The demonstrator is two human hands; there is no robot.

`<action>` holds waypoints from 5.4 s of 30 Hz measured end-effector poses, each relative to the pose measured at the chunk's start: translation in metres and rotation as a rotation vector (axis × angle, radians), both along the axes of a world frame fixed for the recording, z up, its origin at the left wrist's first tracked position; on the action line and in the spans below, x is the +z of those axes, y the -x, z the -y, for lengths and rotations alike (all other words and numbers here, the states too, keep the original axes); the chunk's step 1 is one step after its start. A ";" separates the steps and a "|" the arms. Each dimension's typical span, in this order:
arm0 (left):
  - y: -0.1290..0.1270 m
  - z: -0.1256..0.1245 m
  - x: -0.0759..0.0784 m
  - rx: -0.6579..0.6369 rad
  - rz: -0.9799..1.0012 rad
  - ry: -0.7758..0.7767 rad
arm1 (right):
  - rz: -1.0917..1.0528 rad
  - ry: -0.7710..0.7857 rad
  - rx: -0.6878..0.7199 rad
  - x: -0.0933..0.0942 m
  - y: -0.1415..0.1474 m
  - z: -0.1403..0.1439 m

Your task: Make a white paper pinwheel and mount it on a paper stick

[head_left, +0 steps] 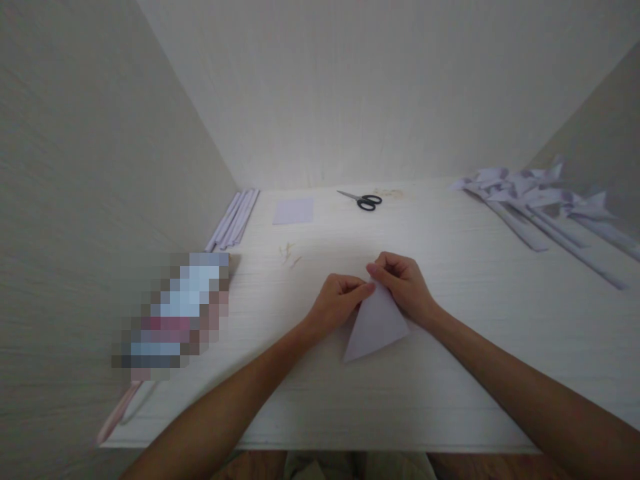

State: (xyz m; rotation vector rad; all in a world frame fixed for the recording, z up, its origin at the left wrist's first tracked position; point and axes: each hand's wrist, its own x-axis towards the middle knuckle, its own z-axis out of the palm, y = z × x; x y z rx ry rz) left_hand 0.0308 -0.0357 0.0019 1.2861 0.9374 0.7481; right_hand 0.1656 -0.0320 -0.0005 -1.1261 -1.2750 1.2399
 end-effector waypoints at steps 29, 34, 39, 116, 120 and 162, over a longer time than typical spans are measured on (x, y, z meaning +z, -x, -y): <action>0.010 0.006 -0.002 0.102 0.033 -0.023 | -0.249 0.000 -0.531 0.015 -0.068 -0.031; 0.002 0.001 -0.002 0.147 0.044 -0.105 | -0.252 0.103 -0.250 0.017 -0.028 -0.011; -0.003 0.008 0.000 -0.030 -0.079 -0.143 | -0.279 0.078 -0.224 0.014 -0.007 -0.003; 0.003 0.005 -0.006 0.184 -0.235 -0.321 | -0.279 0.051 -0.191 0.007 -0.036 -0.018; 0.004 -0.001 -0.004 0.380 -0.158 -0.262 | -0.100 0.154 0.230 0.004 -0.024 -0.010; 0.012 -0.007 -0.001 0.136 -0.036 -0.441 | -0.088 0.229 0.286 0.004 -0.021 -0.008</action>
